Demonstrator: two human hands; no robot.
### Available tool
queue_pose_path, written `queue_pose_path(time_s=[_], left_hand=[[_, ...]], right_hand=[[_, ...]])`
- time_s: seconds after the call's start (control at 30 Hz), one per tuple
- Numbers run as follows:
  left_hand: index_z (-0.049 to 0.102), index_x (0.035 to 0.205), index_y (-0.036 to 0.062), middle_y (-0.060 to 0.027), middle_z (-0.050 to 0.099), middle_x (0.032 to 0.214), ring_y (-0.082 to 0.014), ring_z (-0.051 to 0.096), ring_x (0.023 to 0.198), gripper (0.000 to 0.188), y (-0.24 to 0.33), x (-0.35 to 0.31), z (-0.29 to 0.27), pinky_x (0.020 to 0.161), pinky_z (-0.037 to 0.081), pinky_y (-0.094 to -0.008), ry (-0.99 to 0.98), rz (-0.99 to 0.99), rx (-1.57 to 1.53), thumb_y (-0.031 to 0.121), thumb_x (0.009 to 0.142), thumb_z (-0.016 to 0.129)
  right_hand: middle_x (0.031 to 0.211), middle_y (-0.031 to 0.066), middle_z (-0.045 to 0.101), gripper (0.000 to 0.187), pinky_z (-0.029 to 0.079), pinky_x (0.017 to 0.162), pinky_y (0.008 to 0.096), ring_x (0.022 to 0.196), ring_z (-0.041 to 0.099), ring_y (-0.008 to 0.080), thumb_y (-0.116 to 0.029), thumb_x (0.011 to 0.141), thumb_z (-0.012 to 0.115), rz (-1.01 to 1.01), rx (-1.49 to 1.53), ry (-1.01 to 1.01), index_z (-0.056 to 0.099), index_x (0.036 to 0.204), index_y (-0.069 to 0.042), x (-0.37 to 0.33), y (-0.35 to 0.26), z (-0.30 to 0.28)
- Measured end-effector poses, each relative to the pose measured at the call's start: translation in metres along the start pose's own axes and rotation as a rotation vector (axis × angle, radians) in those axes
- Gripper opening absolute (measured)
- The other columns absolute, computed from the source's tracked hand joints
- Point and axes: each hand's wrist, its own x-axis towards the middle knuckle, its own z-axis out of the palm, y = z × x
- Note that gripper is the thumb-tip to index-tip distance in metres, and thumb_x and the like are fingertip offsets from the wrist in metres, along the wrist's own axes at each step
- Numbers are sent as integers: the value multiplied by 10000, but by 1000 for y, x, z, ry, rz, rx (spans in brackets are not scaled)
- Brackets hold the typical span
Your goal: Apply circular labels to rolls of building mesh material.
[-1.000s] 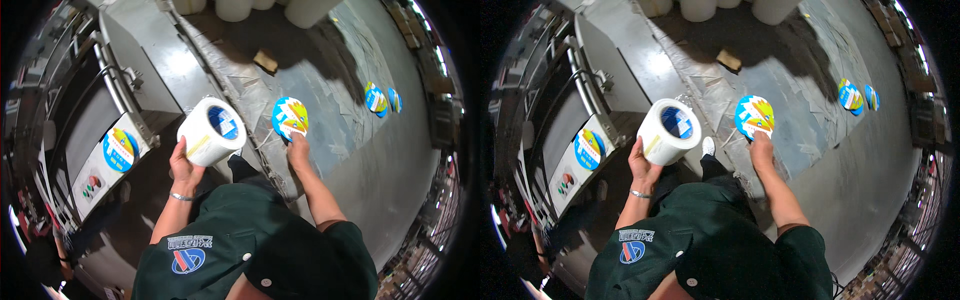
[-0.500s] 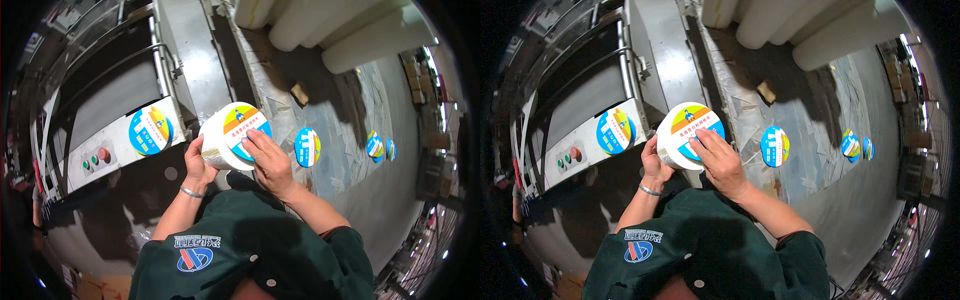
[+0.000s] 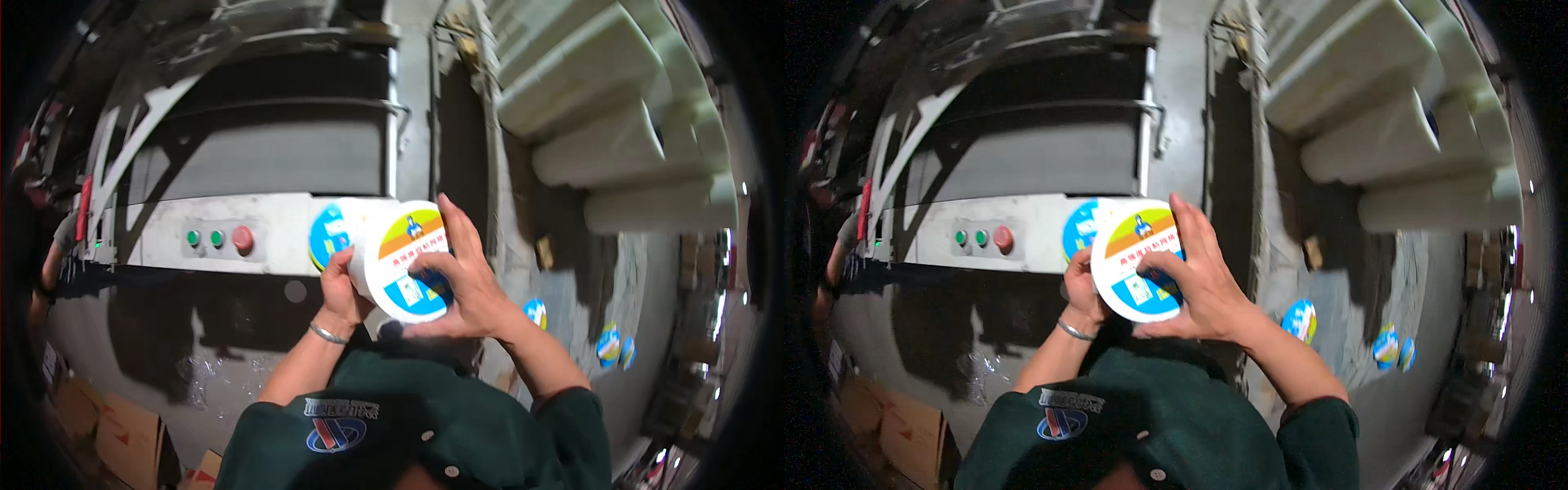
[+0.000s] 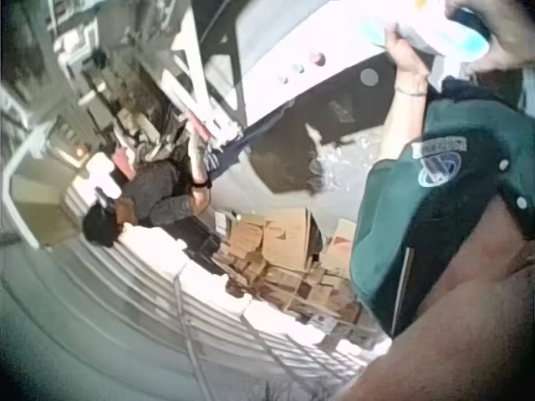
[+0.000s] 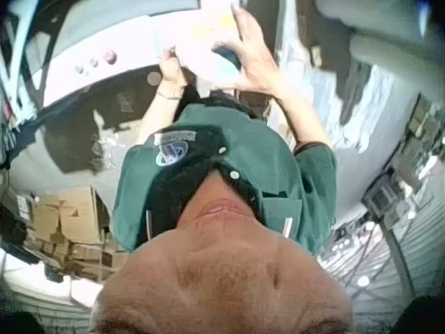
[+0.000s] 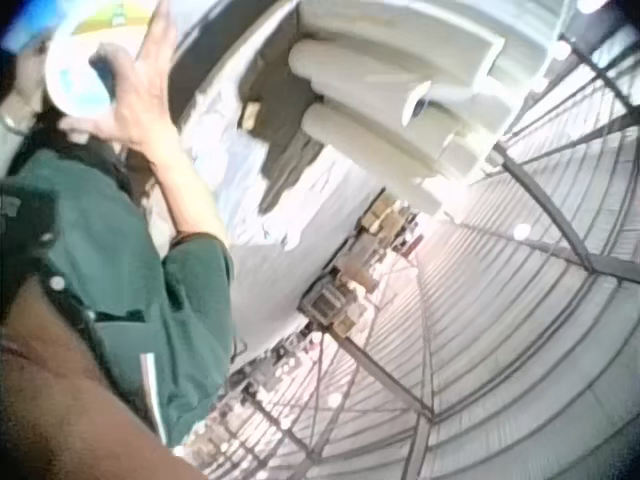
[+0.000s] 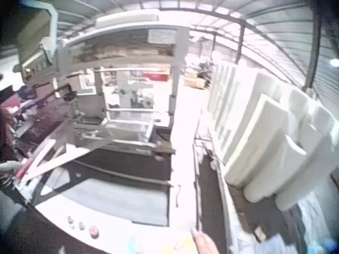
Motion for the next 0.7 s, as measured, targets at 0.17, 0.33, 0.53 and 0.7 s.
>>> queue_pose_path(time_s=[0.17,0.33,0.53,0.7], left_hand=[[423,1483,-5,-165,530,1468,-318,516,1342,724,88,28,22,1146,381,-445,-215,77,-55,460,936,514],[195,1609,6,-187,392,1566,-294,383,1428,923,151,31,37,1182,265,-408,-158,343,243,501,909,538],[206,1606,2,-207,493,1409,-283,450,1303,994,192,18,6,1110,294,-374,4,484,396,422,808,623],[251,1590,-2,-185,544,1309,-255,480,1204,1013,219,11,9,1104,272,-391,67,530,453,403,742,630]], right_hand=[[1551,354,356,706,381,1122,496,1361,453,509,-352,485,920,-166,33,200,692,1120,-142,109,-1,7],[1477,331,466,703,409,1116,475,1389,464,479,-415,573,893,43,94,518,646,1145,-89,260,50,23],[1184,218,610,634,515,961,476,1076,626,397,-490,615,859,278,-272,694,707,1092,-102,417,132,60],[1198,202,614,711,550,942,434,1050,671,369,-604,598,887,226,-412,749,717,1075,-105,463,136,96]])
